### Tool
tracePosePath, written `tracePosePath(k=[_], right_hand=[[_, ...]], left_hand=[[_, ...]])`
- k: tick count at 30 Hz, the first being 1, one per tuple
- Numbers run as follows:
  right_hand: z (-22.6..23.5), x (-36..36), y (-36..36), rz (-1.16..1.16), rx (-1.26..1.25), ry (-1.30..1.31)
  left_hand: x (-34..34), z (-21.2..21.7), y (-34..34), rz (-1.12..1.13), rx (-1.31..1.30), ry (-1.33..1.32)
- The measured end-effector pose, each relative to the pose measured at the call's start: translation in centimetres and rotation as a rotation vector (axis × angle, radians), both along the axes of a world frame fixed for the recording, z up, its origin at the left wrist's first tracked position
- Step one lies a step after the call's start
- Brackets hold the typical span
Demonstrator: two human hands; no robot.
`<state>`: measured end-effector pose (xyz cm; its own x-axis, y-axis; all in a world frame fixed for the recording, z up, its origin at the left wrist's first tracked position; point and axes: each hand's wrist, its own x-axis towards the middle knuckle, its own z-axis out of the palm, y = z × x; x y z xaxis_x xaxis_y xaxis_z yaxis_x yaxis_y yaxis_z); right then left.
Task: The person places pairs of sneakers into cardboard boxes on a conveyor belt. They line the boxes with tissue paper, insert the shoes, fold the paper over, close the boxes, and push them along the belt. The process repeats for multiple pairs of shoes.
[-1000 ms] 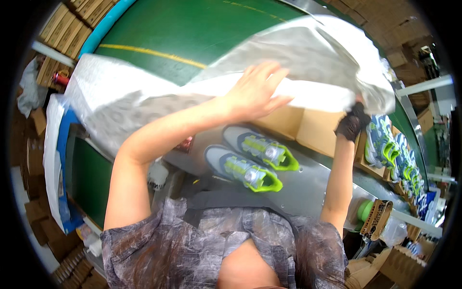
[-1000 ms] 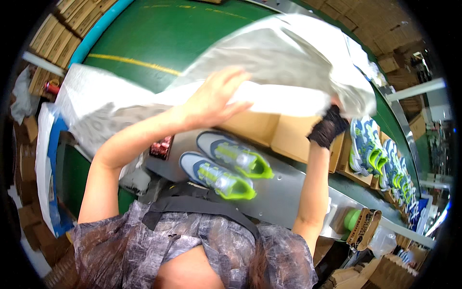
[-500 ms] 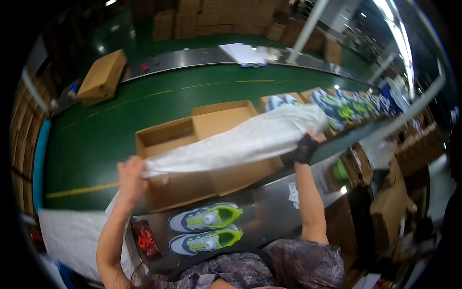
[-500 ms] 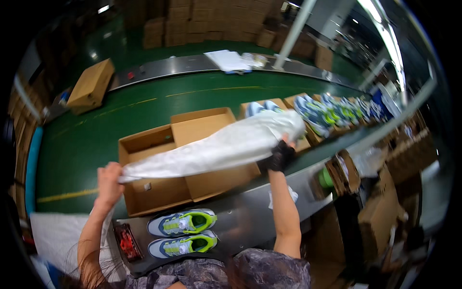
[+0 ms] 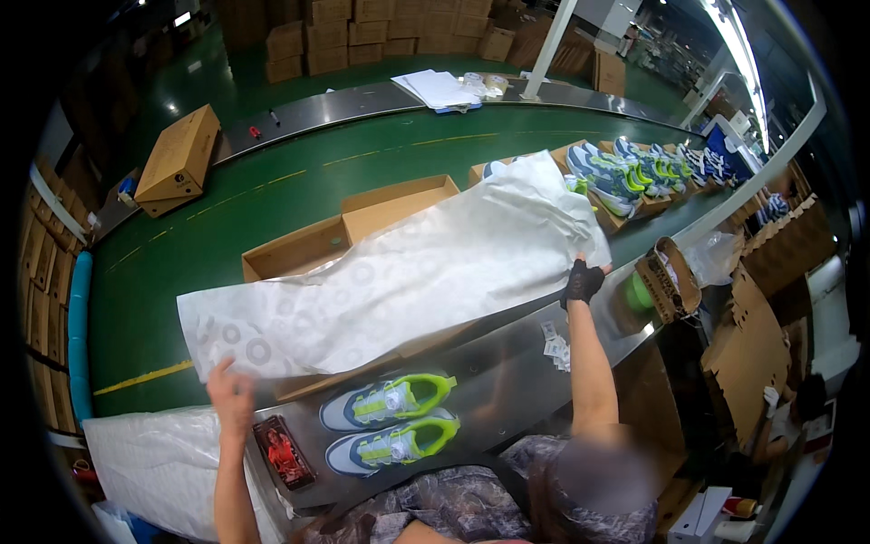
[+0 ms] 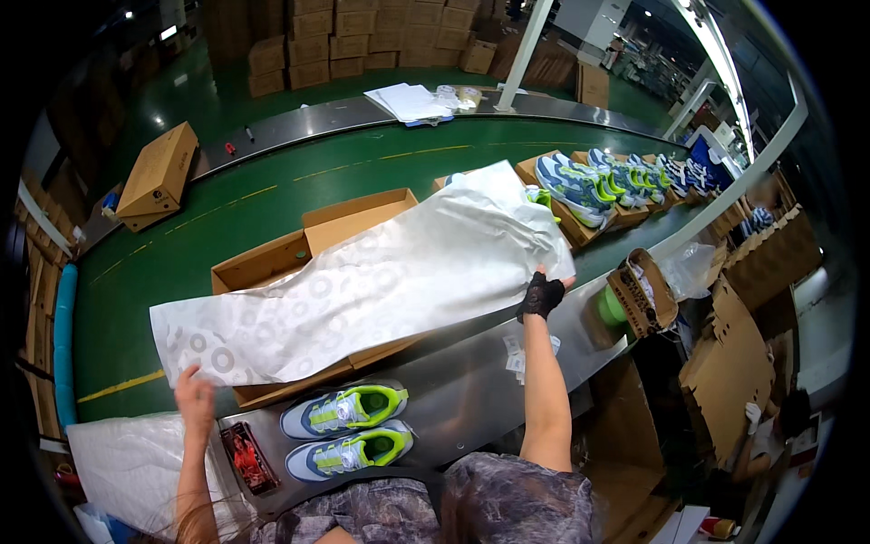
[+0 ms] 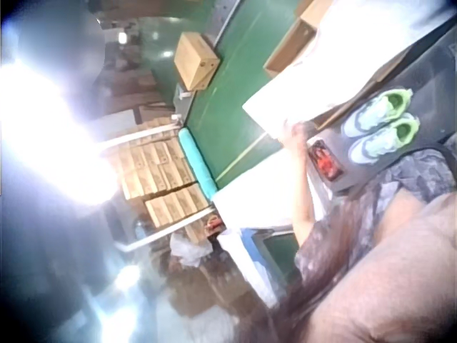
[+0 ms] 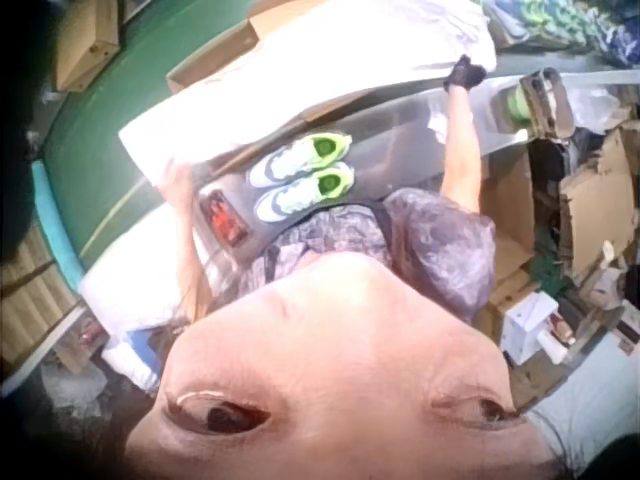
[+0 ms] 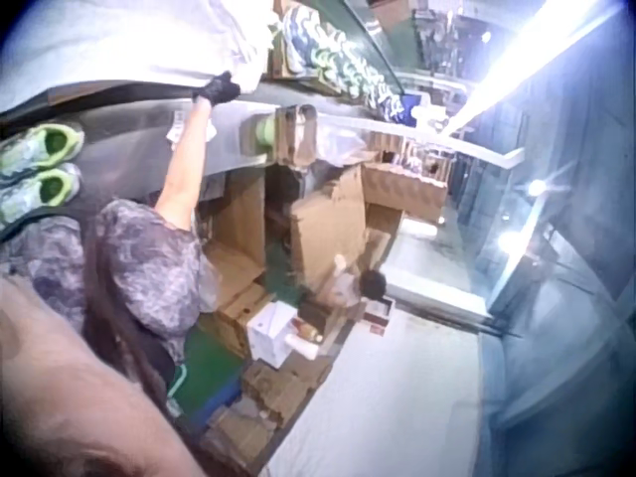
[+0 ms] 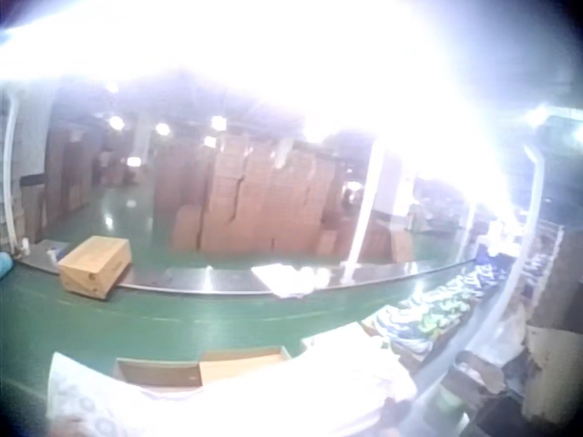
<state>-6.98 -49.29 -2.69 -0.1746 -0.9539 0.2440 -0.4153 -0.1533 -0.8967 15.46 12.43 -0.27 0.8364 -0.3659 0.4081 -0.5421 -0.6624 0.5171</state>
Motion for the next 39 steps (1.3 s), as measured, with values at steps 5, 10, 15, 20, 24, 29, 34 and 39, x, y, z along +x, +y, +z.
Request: tracePosePath(k=[5, 10, 15, 20, 24, 29, 34, 39], right_hand=[[5.2, 1.2, 5.6, 0.112, -0.740, 0.572], [2.0, 4.4, 8.1, 0.595, -1.023, 1.070], [2.4, 5.6, 14.4, 0.914, -0.793, 0.814], [5.4, 2.7, 28.5, 2.025, -0.847, 0.285], [4.1, 0.3, 33.9, 2.123, -0.575, 0.744], [4.4, -0.5, 34.6, 2.063, -0.439, 0.829], [5.0, 1.9, 34.9, 1.927, -0.018, 0.400], [11.9, 10.1, 30.8, 1.720, 0.096, 0.067]], left_hand=[[1.1, -1.4, 5.5, 0.664, -0.262, 1.022], [1.4, -4.1, 3.7, 0.360, -0.657, 1.450], [4.8, -2.7, 2.7, 0.248, -0.965, 1.545], [6.1, -2.6, 0.3, 0.445, -0.945, 1.465], [5.8, -5.7, 0.4, 0.344, -0.927, 1.387], [3.3, -3.1, -1.3, 0.112, -1.029, 1.207], [5.1, -5.5, 1.0, -0.029, -1.134, 1.218], [4.5, -3.9, 2.4, 0.052, -1.024, 1.137]])
